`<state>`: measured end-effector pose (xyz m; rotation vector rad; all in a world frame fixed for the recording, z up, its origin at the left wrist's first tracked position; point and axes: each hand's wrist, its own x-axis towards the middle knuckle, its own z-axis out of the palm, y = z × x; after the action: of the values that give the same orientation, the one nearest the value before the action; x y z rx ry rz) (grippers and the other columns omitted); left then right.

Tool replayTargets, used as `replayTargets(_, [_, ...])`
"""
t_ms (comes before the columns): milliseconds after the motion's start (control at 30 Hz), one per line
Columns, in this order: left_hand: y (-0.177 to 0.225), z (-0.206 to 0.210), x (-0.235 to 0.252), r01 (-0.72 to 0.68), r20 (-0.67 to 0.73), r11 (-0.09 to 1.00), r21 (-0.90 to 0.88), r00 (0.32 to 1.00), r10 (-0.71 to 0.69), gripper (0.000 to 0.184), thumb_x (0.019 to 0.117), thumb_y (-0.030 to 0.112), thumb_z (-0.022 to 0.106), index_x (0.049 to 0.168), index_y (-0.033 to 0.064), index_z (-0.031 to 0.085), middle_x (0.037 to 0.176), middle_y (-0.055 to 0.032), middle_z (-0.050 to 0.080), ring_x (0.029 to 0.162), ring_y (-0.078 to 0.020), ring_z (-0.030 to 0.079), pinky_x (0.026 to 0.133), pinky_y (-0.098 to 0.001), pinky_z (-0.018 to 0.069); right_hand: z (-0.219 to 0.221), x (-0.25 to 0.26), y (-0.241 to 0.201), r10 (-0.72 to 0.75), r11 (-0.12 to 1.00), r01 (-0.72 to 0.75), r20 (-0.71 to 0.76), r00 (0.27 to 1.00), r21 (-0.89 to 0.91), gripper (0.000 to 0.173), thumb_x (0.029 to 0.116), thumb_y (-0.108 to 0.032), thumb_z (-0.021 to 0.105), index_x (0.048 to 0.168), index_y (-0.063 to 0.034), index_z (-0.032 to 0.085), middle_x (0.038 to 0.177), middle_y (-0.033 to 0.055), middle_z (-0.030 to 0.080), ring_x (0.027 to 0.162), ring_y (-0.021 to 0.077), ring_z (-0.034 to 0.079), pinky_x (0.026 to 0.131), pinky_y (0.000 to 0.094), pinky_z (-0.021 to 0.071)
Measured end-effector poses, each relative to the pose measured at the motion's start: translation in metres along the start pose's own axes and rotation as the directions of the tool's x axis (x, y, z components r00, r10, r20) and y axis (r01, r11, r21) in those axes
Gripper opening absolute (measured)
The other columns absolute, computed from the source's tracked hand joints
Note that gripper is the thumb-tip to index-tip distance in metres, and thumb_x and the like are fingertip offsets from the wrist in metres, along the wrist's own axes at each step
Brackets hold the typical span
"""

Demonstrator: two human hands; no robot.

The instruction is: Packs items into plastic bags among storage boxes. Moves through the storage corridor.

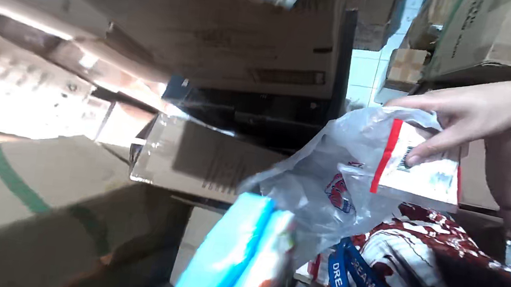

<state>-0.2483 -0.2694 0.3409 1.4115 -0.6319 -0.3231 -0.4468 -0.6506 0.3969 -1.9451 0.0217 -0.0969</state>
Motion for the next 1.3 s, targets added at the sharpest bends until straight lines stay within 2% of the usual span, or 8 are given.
replayTargets(100, [-0.034, 0.085, 0.041, -0.051, 0.359, 0.998, 0.031, 0.933, 0.037, 0.028, 0.0984, 0.026, 0.066, 0.123, 0.0385, 0.067, 0.114, 0.0263, 0.070, 0.104, 0.0115, 0.064, 0.091, -0.0128, 0.0536, -0.027, -0.021, 0.006, -0.017, 1.000, 0.020, -0.113, 0.993, 0.024, 0.051, 0.0901, -0.018, 0.076, 0.136, -0.0117, 0.055, 0.112, -0.0073, 0.071, 0.096, -0.0069, 0.066, 0.082, 0.0114, 0.0574])
replayTargets(267, [-0.094, 0.249, 0.091, 0.043, 0.657, 0.961, 0.273, 0.721, -0.219, 0.033, 0.0970, 0.014, 0.064, 0.120, -0.0099, 0.062, 0.101, -0.0117, 0.073, 0.092, -0.0061, 0.070, 0.086, -0.0260, 0.0584, -0.078, -0.042, 0.039, -0.033, 0.993, 0.057, -0.223, 0.974, 0.100, 0.048, 0.0888, -0.017, 0.075, 0.134, -0.0125, 0.058, 0.111, -0.0054, 0.071, 0.091, -0.0038, 0.067, 0.075, 0.0150, 0.0591])
replayTargets(433, [-0.120, 0.376, 0.132, 0.075, 0.655, 0.799, 0.596, 0.531, -0.538, 0.031, 0.0940, -0.001, 0.063, 0.123, -0.0105, 0.059, 0.102, -0.0268, 0.069, 0.094, -0.0318, 0.069, 0.087, -0.0474, 0.0548, -0.168, -0.029, 0.106, 0.153, 0.975, -0.151, 0.002, 0.988, 0.163, 0.053, 0.0948, -0.018, 0.071, 0.143, -0.0048, 0.052, 0.111, 0.0094, 0.069, 0.089, 0.0036, 0.065, 0.079, 0.0234, 0.0558])
replayTargets(600, [-0.168, 0.462, 0.177, 0.071, 0.607, 0.734, 0.675, 0.512, -0.608, 0.039, 0.1030, 0.015, 0.057, 0.130, -0.0131, 0.056, 0.117, -0.0325, 0.065, 0.110, -0.0400, 0.065, 0.099, -0.0512, 0.0495, -0.268, -0.047, 0.146, 0.091, 0.857, 0.002, -0.154, 0.984, 0.515, 0.050, 0.0937, -0.010, 0.068, 0.142, -0.0140, 0.053, 0.120, -0.0052, 0.069, 0.104, -0.0021, 0.066, 0.088, 0.0171, 0.0577])
replayTargets(700, [-0.211, 0.499, 0.201, 0.063, 0.508, 0.570, 0.819, 0.383, -0.772, 0.048, 0.1065, 0.024, 0.052, 0.141, -0.0085, 0.048, 0.127, -0.0311, 0.062, 0.121, -0.0408, 0.062, 0.105, -0.0550, 0.0475, -0.304, -0.052, 0.165, 0.082, 0.734, 0.143, -0.295, 0.952, 0.664, 0.051, 0.0934, -0.015, 0.072, 0.142, -0.0231, 0.057, 0.118, -0.0071, 0.073, 0.103, 0.0022, 0.070, 0.089, 0.0210, 0.0596])
replayTargets(900, [-0.230, 0.540, 0.255, -0.064, 0.496, 0.498, 0.865, 0.265, -0.827, 0.048, 0.1045, 0.018, 0.053, 0.147, -0.0045, 0.045, 0.133, -0.0308, 0.060, 0.124, -0.0420, 0.060, 0.107, -0.0559, 0.0463, -0.347, -0.045, 0.188, 0.181, 0.677, 0.271, -0.511, 0.840, 0.685, 0.055, 0.0892, -0.016, 0.076, 0.140, -0.0233, 0.057, 0.111, -0.0049, 0.075, 0.095, 0.0034, 0.072, 0.085, 0.0214, 0.0611])
replayTargets(1100, [-0.220, 0.545, 0.280, -0.328, 0.363, 0.366, 0.871, -0.074, -0.929, 0.052, 0.1119, 0.038, 0.034, 0.139, 0.0008, 0.057, 0.135, -0.0280, 0.061, 0.129, -0.0446, 0.056, 0.107, -0.0637, 0.0414, -0.387, -0.030, 0.215, 0.367, 0.714, 0.154, -0.552, 0.749, 0.683, 0.051, 0.0924, -0.005, 0.065, 0.140, -0.0187, 0.053, 0.106, -0.0060, 0.076, 0.091, 0.0043, 0.073, 0.082, 0.0223, 0.0622])
replayTargets(1300, [-0.209, 0.586, 0.302, -0.238, 0.196, 0.157, 0.958, 0.149, -0.969, 0.064, 0.1068, 0.049, 0.046, 0.148, 0.0001, 0.046, 0.131, -0.0282, 0.062, 0.123, -0.0429, 0.061, 0.103, -0.0585, 0.0481, -0.401, -0.006, 0.277, 0.490, 0.776, 0.061, -0.660, 0.569, 0.628, 0.074, 0.0929, -0.005, 0.067, 0.158, -0.0103, 0.031, 0.127, 0.0032, 0.065, 0.104, 0.0070, 0.069, 0.091, 0.0254, 0.0600])
